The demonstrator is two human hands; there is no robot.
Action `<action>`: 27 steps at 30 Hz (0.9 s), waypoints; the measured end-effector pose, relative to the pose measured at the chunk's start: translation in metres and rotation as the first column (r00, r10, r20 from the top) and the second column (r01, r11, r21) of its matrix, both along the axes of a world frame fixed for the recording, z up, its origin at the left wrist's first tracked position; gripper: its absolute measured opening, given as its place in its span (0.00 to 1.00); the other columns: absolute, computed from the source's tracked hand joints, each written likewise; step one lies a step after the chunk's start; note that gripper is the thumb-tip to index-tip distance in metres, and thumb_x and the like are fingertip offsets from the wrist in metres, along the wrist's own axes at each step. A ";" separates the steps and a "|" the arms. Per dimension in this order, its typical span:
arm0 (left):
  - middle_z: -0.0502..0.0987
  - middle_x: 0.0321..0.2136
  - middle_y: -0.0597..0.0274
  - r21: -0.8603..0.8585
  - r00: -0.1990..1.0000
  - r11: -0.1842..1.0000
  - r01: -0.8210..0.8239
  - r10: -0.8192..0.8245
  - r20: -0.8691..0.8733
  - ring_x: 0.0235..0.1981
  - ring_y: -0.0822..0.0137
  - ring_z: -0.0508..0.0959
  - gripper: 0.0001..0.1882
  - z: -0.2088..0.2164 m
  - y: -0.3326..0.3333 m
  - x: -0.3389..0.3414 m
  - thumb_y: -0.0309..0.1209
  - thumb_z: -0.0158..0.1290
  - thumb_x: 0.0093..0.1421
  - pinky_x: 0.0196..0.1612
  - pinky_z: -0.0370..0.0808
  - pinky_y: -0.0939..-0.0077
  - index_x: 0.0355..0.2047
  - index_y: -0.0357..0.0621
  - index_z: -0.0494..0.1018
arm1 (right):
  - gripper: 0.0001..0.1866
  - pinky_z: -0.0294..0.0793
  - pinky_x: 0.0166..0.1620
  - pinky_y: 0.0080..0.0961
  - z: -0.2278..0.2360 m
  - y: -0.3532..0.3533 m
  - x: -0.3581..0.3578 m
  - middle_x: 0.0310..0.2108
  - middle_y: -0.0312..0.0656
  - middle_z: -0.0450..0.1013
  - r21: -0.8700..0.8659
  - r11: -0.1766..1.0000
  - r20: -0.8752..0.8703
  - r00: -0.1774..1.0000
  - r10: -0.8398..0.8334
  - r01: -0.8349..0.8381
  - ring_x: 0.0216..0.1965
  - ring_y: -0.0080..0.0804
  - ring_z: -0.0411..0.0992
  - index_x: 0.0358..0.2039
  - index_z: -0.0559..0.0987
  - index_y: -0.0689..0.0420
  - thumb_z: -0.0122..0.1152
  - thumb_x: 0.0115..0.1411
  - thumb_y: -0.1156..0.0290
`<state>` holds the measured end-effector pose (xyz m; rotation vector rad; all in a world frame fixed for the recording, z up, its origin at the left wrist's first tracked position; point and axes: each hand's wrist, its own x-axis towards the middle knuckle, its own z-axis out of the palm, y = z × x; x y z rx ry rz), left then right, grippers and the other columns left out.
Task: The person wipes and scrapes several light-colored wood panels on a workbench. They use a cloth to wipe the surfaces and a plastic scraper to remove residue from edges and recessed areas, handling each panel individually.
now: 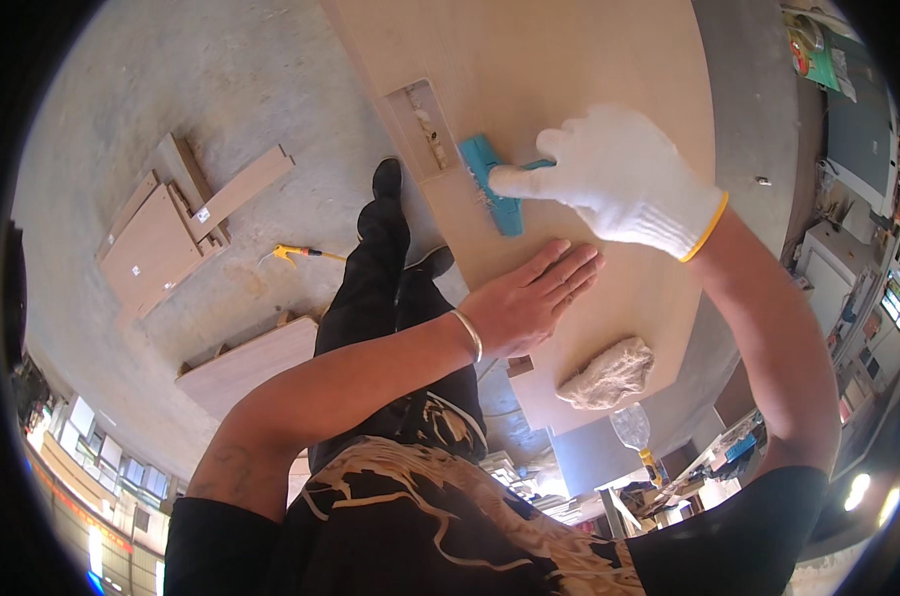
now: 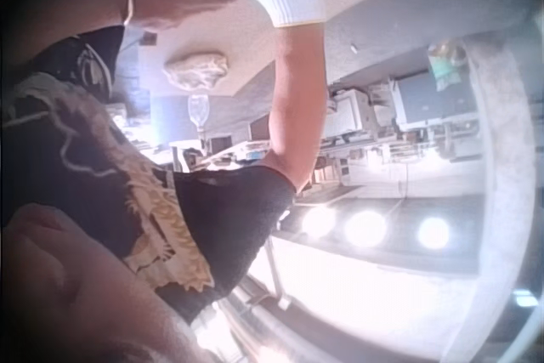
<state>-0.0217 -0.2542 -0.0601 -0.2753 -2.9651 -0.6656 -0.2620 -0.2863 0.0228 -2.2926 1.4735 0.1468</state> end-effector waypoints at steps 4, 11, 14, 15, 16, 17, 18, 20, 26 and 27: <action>0.59 0.78 0.51 -0.008 1.000 1.000 -0.006 0.006 -0.003 0.80 0.51 0.53 0.38 0.000 0.001 0.000 0.42 0.49 0.68 0.82 0.46 0.48 0.73 0.33 0.64 | 0.31 0.70 0.41 0.40 -0.001 -0.025 -0.019 0.29 0.35 0.67 -0.064 0.990 -0.019 0.992 0.124 -0.125 0.34 0.41 0.71 0.53 0.82 0.29 0.68 0.51 0.77; 0.59 0.78 0.50 0.045 1.000 0.999 -0.006 0.005 0.010 0.80 0.51 0.53 0.38 0.000 0.000 0.000 0.41 0.48 0.67 0.82 0.45 0.48 0.74 0.31 0.63 | 0.33 0.71 0.46 0.35 0.002 -0.055 -0.025 0.31 0.31 0.71 -0.039 0.952 -0.146 0.945 0.294 -0.303 0.39 0.34 0.75 0.52 0.81 0.25 0.69 0.51 0.80; 0.58 0.78 0.51 0.046 1.000 0.999 -0.005 0.004 0.016 0.80 0.51 0.53 0.38 0.000 0.001 0.000 0.41 0.49 0.67 0.82 0.46 0.48 0.74 0.30 0.63 | 0.30 0.69 0.44 0.35 0.004 -0.059 -0.013 0.30 0.31 0.68 -0.033 0.951 -0.104 0.947 0.303 -0.308 0.38 0.34 0.73 0.51 0.81 0.26 0.66 0.53 0.78; 0.59 0.78 0.51 0.057 1.000 0.998 -0.007 0.006 0.015 0.80 0.51 0.53 0.38 -0.001 0.001 0.000 0.41 0.49 0.67 0.82 0.46 0.48 0.73 0.31 0.63 | 0.29 0.68 0.43 0.36 0.004 -0.059 -0.007 0.29 0.31 0.66 -0.040 0.948 -0.056 0.948 0.312 -0.315 0.36 0.34 0.71 0.51 0.81 0.26 0.65 0.54 0.77; 0.59 0.78 0.51 0.067 1.000 0.998 -0.011 0.010 0.014 0.80 0.52 0.53 0.38 -0.001 0.002 0.000 0.40 0.49 0.66 0.82 0.46 0.48 0.73 0.31 0.64 | 0.28 0.66 0.42 0.36 0.005 -0.059 -0.003 0.28 0.31 0.64 -0.011 0.950 -0.064 0.948 0.310 -0.312 0.35 0.35 0.70 0.52 0.81 0.26 0.63 0.55 0.77; 0.59 0.78 0.51 0.070 1.000 0.997 -0.017 0.016 0.019 0.80 0.52 0.53 0.38 -0.001 0.002 0.000 0.40 0.50 0.66 0.82 0.46 0.49 0.73 0.31 0.64 | 0.27 0.66 0.41 0.36 0.007 -0.058 0.000 0.28 0.32 0.64 -0.040 0.952 -0.009 0.953 0.304 -0.304 0.35 0.35 0.70 0.51 0.81 0.26 0.63 0.56 0.76; 0.59 0.78 0.51 0.076 1.000 0.997 -0.021 0.021 0.010 0.80 0.52 0.53 0.38 -0.001 0.002 0.000 0.40 0.50 0.66 0.82 0.46 0.49 0.73 0.31 0.64 | 0.27 0.66 0.41 0.36 0.007 -0.057 0.003 0.28 0.32 0.64 -0.027 0.958 -0.009 0.959 0.285 -0.285 0.35 0.35 0.70 0.51 0.81 0.26 0.62 0.56 0.76; 0.59 0.77 0.51 0.071 1.000 0.997 -0.023 0.022 0.017 0.80 0.52 0.54 0.38 -0.002 0.003 0.000 0.40 0.50 0.65 0.82 0.47 0.49 0.73 0.31 0.65 | 0.27 0.66 0.40 0.36 0.010 -0.055 0.001 0.28 0.32 0.64 -0.019 0.969 -0.026 0.969 0.246 -0.246 0.34 0.35 0.70 0.51 0.81 0.26 0.62 0.56 0.75; 0.61 0.77 0.52 0.047 0.999 0.998 -0.038 0.038 -0.009 0.80 0.52 0.55 0.38 -0.001 0.002 0.001 0.39 0.51 0.65 0.82 0.48 0.49 0.73 0.33 0.65 | 0.30 0.66 0.40 0.36 0.005 -0.042 -0.018 0.28 0.32 0.65 -0.004 0.981 -0.083 0.977 0.194 -0.195 0.34 0.36 0.70 0.52 0.81 0.27 0.65 0.52 0.78; 0.61 0.77 0.52 0.055 0.999 0.998 -0.043 0.044 -0.014 0.80 0.52 0.55 0.38 -0.001 0.002 0.001 0.39 0.50 0.65 0.82 0.48 0.49 0.73 0.33 0.65 | 0.31 0.66 0.41 0.37 0.004 -0.041 -0.019 0.28 0.32 0.65 -0.008 0.979 -0.071 0.977 0.200 -0.201 0.34 0.36 0.70 0.52 0.81 0.27 0.65 0.51 0.78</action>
